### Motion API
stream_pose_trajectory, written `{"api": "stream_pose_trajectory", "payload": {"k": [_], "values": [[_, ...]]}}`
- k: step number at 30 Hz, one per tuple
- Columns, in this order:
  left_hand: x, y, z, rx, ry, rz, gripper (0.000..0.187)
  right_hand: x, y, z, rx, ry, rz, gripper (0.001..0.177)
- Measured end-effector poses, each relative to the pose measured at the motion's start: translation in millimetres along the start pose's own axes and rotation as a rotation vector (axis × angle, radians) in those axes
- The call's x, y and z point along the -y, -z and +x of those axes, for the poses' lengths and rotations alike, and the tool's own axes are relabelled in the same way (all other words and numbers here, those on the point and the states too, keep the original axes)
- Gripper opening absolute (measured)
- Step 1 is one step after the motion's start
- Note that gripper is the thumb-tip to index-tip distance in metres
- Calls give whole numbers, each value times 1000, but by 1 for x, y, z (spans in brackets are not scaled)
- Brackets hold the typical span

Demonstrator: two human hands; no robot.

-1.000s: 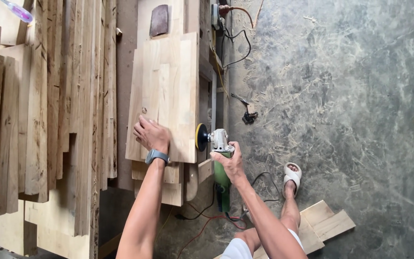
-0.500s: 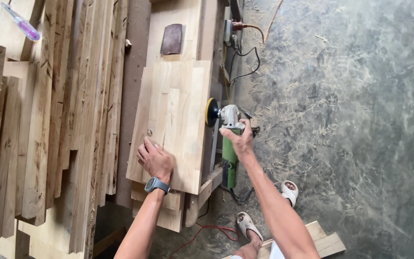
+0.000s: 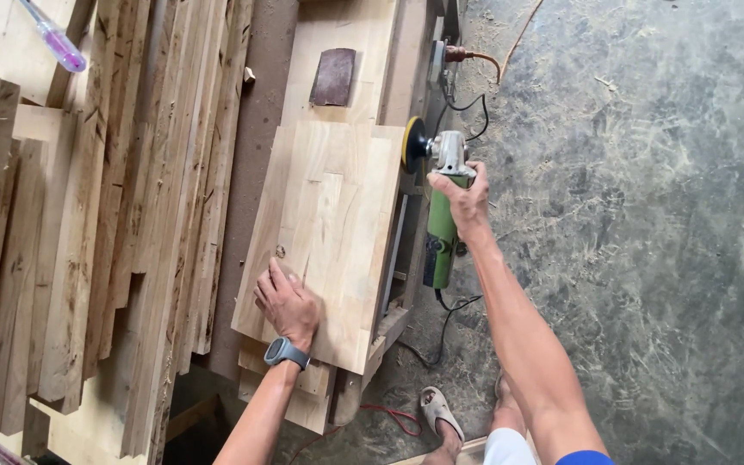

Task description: The person uses a green electric sander to smooth the surface of a wooden plank on a workbench. They then switch to manual sanding with a sanding block, flipping the plank to work on different sides and edges before returning to the electric sander.

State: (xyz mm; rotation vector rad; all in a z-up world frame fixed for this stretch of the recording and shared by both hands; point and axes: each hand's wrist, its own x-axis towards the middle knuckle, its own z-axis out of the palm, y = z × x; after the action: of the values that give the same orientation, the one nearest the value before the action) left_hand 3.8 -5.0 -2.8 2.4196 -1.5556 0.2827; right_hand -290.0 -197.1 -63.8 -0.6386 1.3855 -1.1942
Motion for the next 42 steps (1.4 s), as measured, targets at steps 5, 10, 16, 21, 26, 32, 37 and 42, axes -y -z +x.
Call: {"api": "stream_pose_trajectory", "payload": {"k": [5,10,16,21,26,32,37,42], "values": [[1,-2,1,-12,-9,-2,51,11,-2,0,-6,-6,19,73],[4,-3,-1,-23,-25,-10,51,-17,11,-19,-4,-50,15,73],[-2,1,-2,-37,-46,-11,51,-40,23,-53,74,-59,158,65],[-5,7,-5,-20,-59,-25,50,-46,24,-112,96,-115,255,65],[4,-4,-5,-44,-39,-12,49,-53,33,-186,100,-139,240,65],[10,-8,-11,-40,-24,-32,48,-87,49,-272,121,-142,151,71],[11,-12,-11,-43,-6,-10,47,-105,60,-348,114,-164,76,71],[10,-11,-10,-30,38,-18,45,-137,83,-396,90,-335,87,81]]}}
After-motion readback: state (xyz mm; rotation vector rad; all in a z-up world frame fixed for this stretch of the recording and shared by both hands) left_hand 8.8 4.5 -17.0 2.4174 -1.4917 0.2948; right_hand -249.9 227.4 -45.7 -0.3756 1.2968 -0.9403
